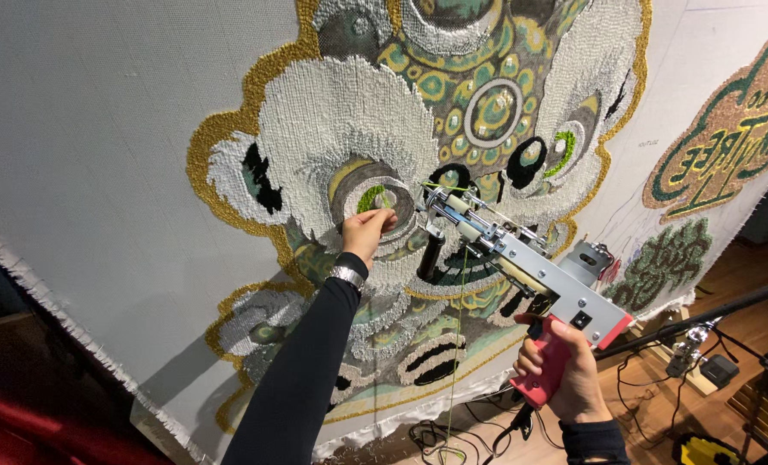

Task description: The person uses a handheld tufting gun to apply green yarn to a large canvas featuring a cartoon character design. They systematically fill in the eye area of the character, moving the tool in circular and linear motions to create a textured surface. The person occasionally pauses to adjust the yarn feed or the position of the tool.

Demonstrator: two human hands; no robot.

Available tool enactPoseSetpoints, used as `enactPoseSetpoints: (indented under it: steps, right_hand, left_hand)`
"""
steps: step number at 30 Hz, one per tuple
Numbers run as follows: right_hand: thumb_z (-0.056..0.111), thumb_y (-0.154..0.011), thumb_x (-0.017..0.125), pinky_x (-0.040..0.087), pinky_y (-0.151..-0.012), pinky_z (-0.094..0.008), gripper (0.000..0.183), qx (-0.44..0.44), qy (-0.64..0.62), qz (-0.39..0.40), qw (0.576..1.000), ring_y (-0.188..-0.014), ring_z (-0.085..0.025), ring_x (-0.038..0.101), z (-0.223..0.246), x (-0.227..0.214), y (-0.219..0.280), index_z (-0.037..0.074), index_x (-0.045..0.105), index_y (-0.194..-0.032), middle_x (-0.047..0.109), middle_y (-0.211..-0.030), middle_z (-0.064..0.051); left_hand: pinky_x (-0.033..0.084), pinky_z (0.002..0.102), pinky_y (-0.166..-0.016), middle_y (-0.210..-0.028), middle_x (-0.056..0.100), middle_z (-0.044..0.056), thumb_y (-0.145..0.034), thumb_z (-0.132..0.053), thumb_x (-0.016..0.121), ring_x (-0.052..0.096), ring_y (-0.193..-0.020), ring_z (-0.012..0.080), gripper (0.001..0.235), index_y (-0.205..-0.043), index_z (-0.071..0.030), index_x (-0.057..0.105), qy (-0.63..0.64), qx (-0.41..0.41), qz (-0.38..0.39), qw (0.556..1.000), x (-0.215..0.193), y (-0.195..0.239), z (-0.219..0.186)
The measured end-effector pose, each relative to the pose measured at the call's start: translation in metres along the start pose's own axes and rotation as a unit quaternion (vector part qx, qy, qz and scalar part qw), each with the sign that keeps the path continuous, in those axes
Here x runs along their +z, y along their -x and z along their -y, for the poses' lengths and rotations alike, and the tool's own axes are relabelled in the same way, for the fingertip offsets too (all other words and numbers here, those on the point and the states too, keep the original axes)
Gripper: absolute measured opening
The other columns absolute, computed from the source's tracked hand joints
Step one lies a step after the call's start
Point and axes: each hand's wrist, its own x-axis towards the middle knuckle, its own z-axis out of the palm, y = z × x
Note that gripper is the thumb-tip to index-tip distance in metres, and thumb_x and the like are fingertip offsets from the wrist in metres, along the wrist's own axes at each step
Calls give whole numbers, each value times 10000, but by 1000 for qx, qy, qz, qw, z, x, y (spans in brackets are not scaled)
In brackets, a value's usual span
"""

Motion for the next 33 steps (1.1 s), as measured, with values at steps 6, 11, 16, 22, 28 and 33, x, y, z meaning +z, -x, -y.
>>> enactPoseSetpoints:
  steps: [6,11,16,22,28,33]
  right_hand:
    - [443,-882,538,433,-605,-360,638,-2,-1,6,1000,-529,-156,399,-2,3,4,-50,568,-1286,361,-607,-7]
    - [450,-879,539,433,-602,-362,638,5,-12,5,1000,-529,-149,397,-2,5,5,-41,563,-1286,361,-611,-1]
    - [451,-870,543,431,-596,-359,657,-6,2,-2,1000,-533,-145,403,1,8,7,-54,573,-1288,364,-613,3]
    - [455,-881,543,426,-595,-362,648,-15,6,-11,1000,-531,-149,399,1,6,9,-62,584,-1270,366,-613,0]
    - [458,-893,536,424,-608,-352,626,-12,-6,-8,1000,-531,-150,394,-1,-2,8,-51,583,-1254,379,-618,-6]
    - [458,-887,536,439,-618,-357,636,-6,0,-8,1000,-528,-148,387,-2,0,9,-48,588,-1269,368,-612,-3]
  left_hand:
    - [582,266,-721,-848,791,65,-894,-122,750,720,-752,117,163,-942,22,812,-107,64,22,992,-3,6,5]
    - [569,248,-695,-852,804,40,-882,-162,765,723,-744,91,162,-948,-28,830,-214,113,42,969,-6,6,-7]
    - [554,266,-705,-857,799,33,-882,-188,770,704,-749,97,158,-940,-53,830,-231,123,51,964,-3,12,-17]
    - [543,332,-864,-992,753,40,-859,-189,803,699,-943,151,136,-876,-57,824,-229,237,111,938,0,14,-14]
    - [571,356,-780,-829,762,-3,-876,-386,742,706,-766,148,267,-836,-129,802,-376,103,189,901,0,36,-27]
    - [526,320,-591,-664,710,7,-902,-584,758,644,-568,171,490,-772,-112,761,-518,136,-100,839,9,39,-56]
